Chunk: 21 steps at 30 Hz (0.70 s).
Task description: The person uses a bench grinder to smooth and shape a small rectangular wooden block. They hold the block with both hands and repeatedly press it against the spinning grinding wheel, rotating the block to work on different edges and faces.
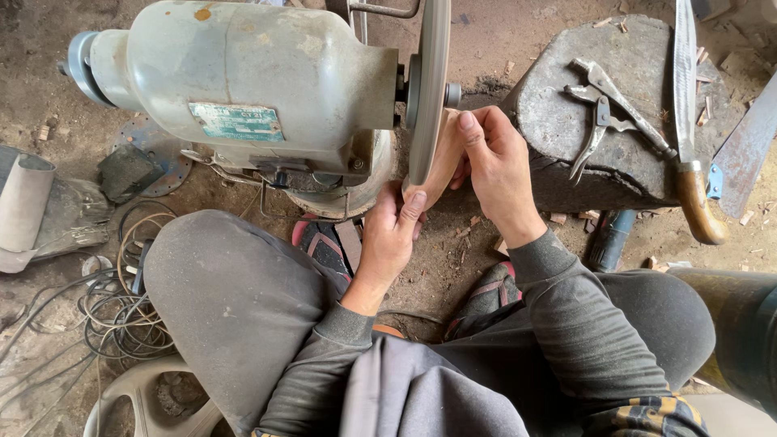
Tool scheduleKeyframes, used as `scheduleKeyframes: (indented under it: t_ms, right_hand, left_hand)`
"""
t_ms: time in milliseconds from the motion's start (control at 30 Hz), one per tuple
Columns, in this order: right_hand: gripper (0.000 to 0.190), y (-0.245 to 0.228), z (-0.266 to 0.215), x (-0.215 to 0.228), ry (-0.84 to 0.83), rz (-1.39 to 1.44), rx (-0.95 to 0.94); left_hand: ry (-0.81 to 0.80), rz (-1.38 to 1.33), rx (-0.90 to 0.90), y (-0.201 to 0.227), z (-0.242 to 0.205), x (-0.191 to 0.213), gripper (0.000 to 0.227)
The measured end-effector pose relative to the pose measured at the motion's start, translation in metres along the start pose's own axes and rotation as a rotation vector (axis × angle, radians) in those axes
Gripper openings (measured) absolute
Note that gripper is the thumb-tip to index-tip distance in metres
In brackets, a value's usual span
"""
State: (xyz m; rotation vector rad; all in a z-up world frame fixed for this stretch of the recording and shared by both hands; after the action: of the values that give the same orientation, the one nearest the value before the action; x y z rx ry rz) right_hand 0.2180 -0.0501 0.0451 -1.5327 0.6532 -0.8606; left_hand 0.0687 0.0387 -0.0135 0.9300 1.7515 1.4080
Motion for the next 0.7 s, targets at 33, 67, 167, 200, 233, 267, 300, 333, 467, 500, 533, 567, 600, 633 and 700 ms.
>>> scheduleKeyframes:
  t_ms: [33, 67, 167, 200, 233, 267, 300, 333, 467, 500, 533, 567, 600, 633, 700]
  right_hand:
    - [0.032, -0.0005, 0.0, 0.0, -0.002, -0.001, 0.006]
    - [0.032, -0.001, 0.0, -0.0001, -0.003, -0.003, 0.013]
    - [0.032, -0.0015, 0.0003, -0.0012, -0.006, 0.0, 0.019]
    - [0.032, -0.0016, 0.0001, -0.0013, -0.006, 0.002, 0.019]
    - [0.031, -0.0015, 0.0004, -0.0016, -0.004, 0.012, 0.015]
    - [0.031, -0.0015, 0.0004, -0.002, -0.001, 0.021, 0.01]
    - [0.031, -0.0015, 0.0003, -0.0024, 0.001, 0.03, 0.005]
    - [0.031, -0.002, 0.0003, -0.0027, 0.004, 0.028, 0.005]
    - [0.03, -0.0025, 0.0003, -0.0038, 0.013, 0.024, -0.003]
    - [0.03, -0.0025, 0.0001, -0.004, 0.014, 0.023, -0.006]
    - [0.03, -0.0026, -0.0006, -0.0042, 0.015, 0.006, -0.009]
    - [0.03, -0.003, -0.0009, -0.0045, 0.017, -0.011, -0.011]
    - [0.03, -0.0036, -0.0008, -0.0047, 0.019, -0.028, -0.012]
    - [0.03, -0.0042, -0.0005, -0.0052, 0.021, -0.019, -0.011]
    - [0.031, -0.0048, -0.0005, -0.0065, 0.024, 0.001, -0.011]
  left_hand:
    - [0.0, -0.006, 0.0, 0.0004, -0.0001, -0.0001, 0.049]
    - [0.0, -0.012, 0.0, 0.0008, -0.0001, -0.0002, 0.049]
    - [0.008, -0.029, -0.02, 0.0038, -0.0002, 0.0012, 0.05]
    - [0.012, -0.035, -0.031, 0.0051, -0.0004, 0.0014, 0.05]
    - [0.01, -0.044, -0.032, 0.0057, -0.0002, 0.0013, 0.05]
    - [0.009, -0.053, -0.033, 0.0063, -0.0004, 0.0012, 0.05]
    - [0.008, -0.062, -0.033, 0.0069, -0.0006, 0.0012, 0.05]
    - [0.009, -0.071, -0.033, 0.0072, -0.0006, 0.001, 0.049]
    - [0.006, -0.092, -0.042, 0.0073, -0.0003, 0.0019, 0.048]
    - [0.005, -0.094, -0.047, 0.0072, -0.0004, 0.0023, 0.047]
    - [0.012, -0.093, -0.041, 0.0062, -0.0009, 0.0032, 0.047]
    - [0.02, -0.093, -0.038, 0.0055, -0.0006, 0.004, 0.046]
    - [0.027, -0.093, -0.034, 0.0048, -0.0002, 0.0048, 0.045]
    - [0.023, -0.097, -0.04, 0.0048, 0.0001, 0.005, 0.045]
    - [0.015, -0.107, -0.05, 0.0041, -0.0003, 0.0051, 0.044]
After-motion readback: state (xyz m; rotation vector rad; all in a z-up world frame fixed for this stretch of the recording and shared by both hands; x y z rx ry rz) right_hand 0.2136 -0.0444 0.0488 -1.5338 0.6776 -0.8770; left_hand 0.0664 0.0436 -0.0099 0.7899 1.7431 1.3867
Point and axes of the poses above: each hand's wrist, its own z-axis towards the middle knuckle, its own x-axis out of the back of the hand, y = z × x, the point moved 8 cm from there along z, towards the middle knuckle, and after that the axes turned 6 degrees about -z, right-handed, at the moved point
